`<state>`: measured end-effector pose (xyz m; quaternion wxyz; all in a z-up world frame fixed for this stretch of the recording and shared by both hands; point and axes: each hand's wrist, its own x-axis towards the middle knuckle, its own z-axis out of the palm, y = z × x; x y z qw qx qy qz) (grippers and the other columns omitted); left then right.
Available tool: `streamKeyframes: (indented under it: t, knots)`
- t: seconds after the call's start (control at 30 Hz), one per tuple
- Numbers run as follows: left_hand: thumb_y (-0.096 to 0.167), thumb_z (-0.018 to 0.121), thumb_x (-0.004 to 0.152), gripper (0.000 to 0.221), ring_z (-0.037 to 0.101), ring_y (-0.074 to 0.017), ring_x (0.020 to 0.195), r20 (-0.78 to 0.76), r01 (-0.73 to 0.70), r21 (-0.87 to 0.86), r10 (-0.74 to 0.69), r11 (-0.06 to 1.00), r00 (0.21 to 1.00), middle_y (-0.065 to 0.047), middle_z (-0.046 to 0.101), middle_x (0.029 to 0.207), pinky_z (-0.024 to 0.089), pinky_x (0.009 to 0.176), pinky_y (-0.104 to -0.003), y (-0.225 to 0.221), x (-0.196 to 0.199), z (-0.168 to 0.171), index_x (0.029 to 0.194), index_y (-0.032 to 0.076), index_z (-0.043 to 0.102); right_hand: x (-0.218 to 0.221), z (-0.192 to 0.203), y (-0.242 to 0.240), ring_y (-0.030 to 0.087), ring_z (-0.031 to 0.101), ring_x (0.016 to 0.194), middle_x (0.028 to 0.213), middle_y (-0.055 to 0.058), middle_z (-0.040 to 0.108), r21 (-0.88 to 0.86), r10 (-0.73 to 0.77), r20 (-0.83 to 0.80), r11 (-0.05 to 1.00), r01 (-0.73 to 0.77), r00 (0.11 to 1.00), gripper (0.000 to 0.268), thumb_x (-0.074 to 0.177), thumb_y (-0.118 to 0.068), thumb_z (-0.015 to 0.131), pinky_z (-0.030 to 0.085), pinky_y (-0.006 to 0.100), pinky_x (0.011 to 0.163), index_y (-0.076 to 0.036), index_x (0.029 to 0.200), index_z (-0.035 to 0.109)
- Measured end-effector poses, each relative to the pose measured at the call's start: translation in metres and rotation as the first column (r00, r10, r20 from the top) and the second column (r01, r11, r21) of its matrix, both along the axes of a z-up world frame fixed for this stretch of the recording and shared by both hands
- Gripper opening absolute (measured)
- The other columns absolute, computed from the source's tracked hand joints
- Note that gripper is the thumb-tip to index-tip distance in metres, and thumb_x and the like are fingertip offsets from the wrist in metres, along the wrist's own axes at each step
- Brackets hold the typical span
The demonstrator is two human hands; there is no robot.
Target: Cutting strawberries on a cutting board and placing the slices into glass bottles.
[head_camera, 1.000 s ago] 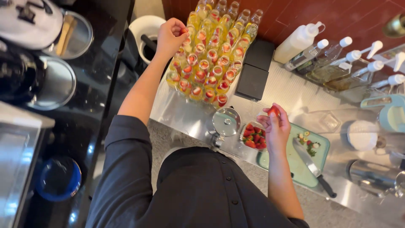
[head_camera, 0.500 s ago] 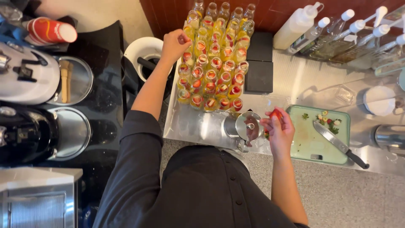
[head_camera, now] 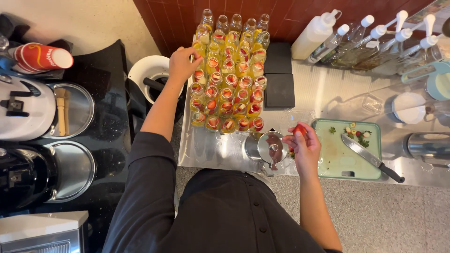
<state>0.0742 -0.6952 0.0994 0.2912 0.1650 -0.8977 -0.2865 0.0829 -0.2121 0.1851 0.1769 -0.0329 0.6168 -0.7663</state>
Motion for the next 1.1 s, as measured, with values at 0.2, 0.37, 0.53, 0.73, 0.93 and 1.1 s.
streamKeyframes:
  t: [0.2, 0.37, 0.53, 0.73, 0.93, 1.1]
  knots:
    - [0.023, 0.083, 0.089, 0.022, 0.056, -0.0191, 0.091, -0.14, 0.038, -0.112, -0.053, 0.993, 0.989, 0.001, 0.065, 0.104, 0.051, 0.079, -0.031, 0.013, 0.007, 0.02, 0.08, 0.008, 0.071, -0.007, 0.003, 0.0, 0.022, 0.07, 0.088, 0.114, 0.015, 0.064, 0.024, 0.011, 0.012, 1.0, -0.011, 1.0, 0.033, 0.105, -0.006, 0.052, 0.06, 0.028, 0.079, -0.003, 0.138, 0.052]
    - [0.014, 0.073, 0.097, 0.008, 0.066, -0.0178, 0.084, -0.304, 0.213, 0.308, -0.117, 0.927, 0.946, -0.005, 0.07, 0.103, 0.055, 0.073, -0.029, 0.088, -0.001, 0.048, 0.103, 0.01, 0.071, -0.03, -0.007, -0.011, 0.028, 0.072, 0.083, 0.11, 0.02, 0.066, 0.15, 0.079, -0.129, 0.987, -0.059, 0.989, 0.035, 0.103, -0.007, 0.058, 0.063, 0.038, 0.078, -0.005, 0.136, 0.046]
    - [0.028, 0.066, 0.105, 0.026, 0.074, -0.0191, 0.083, -0.242, 0.493, 0.69, -0.473, 0.53, 0.847, -0.014, 0.077, 0.105, 0.06, 0.074, -0.035, 0.191, 0.026, 0.085, 0.125, 0.011, 0.071, -0.05, -0.001, -0.053, 0.032, 0.075, 0.09, 0.113, 0.025, 0.069, 0.121, 0.307, -0.177, 0.95, -0.289, 0.935, 0.036, 0.099, -0.003, 0.063, 0.063, 0.041, 0.081, -0.004, 0.126, 0.04]
    - [0.014, 0.076, 0.096, 0.029, 0.073, -0.0158, 0.085, -0.165, 0.42, 0.807, -0.523, 0.416, 0.836, -0.015, 0.078, 0.101, 0.062, 0.074, -0.032, 0.205, 0.031, 0.074, 0.123, 0.005, 0.074, -0.062, 0.004, -0.093, 0.022, 0.076, 0.088, 0.112, 0.022, 0.072, 0.16, 0.407, -0.199, 0.911, -0.38, 0.892, 0.034, 0.095, 0.002, 0.067, 0.065, 0.033, 0.079, -0.002, 0.127, 0.056]
    - [0.009, 0.083, 0.089, 0.038, 0.074, -0.0142, 0.086, -0.292, 0.41, 0.851, -0.353, 0.328, 0.889, -0.013, 0.076, 0.108, 0.065, 0.068, -0.025, 0.192, 0.024, 0.061, 0.125, 0.004, 0.072, -0.07, 0.008, -0.12, 0.026, 0.076, 0.087, 0.108, 0.023, 0.074, 0.153, 0.438, -0.257, 0.898, -0.411, 0.861, 0.029, 0.1, 0.003, 0.062, 0.065, 0.039, 0.077, 0.0, 0.128, 0.066]
    - [0.001, 0.083, 0.088, 0.038, 0.076, -0.0216, 0.092, -0.351, 0.421, 0.875, -0.285, 0.238, 0.892, -0.02, 0.074, 0.112, 0.068, 0.076, -0.039, 0.181, 0.016, 0.063, 0.123, -0.004, 0.07, -0.084, 0.007, -0.133, 0.024, 0.076, 0.091, 0.112, 0.021, 0.074, 0.195, 0.508, -0.272, 0.861, -0.47, 0.818, 0.032, 0.099, 0.0, 0.065, 0.065, 0.037, 0.078, -0.003, 0.13, 0.067]
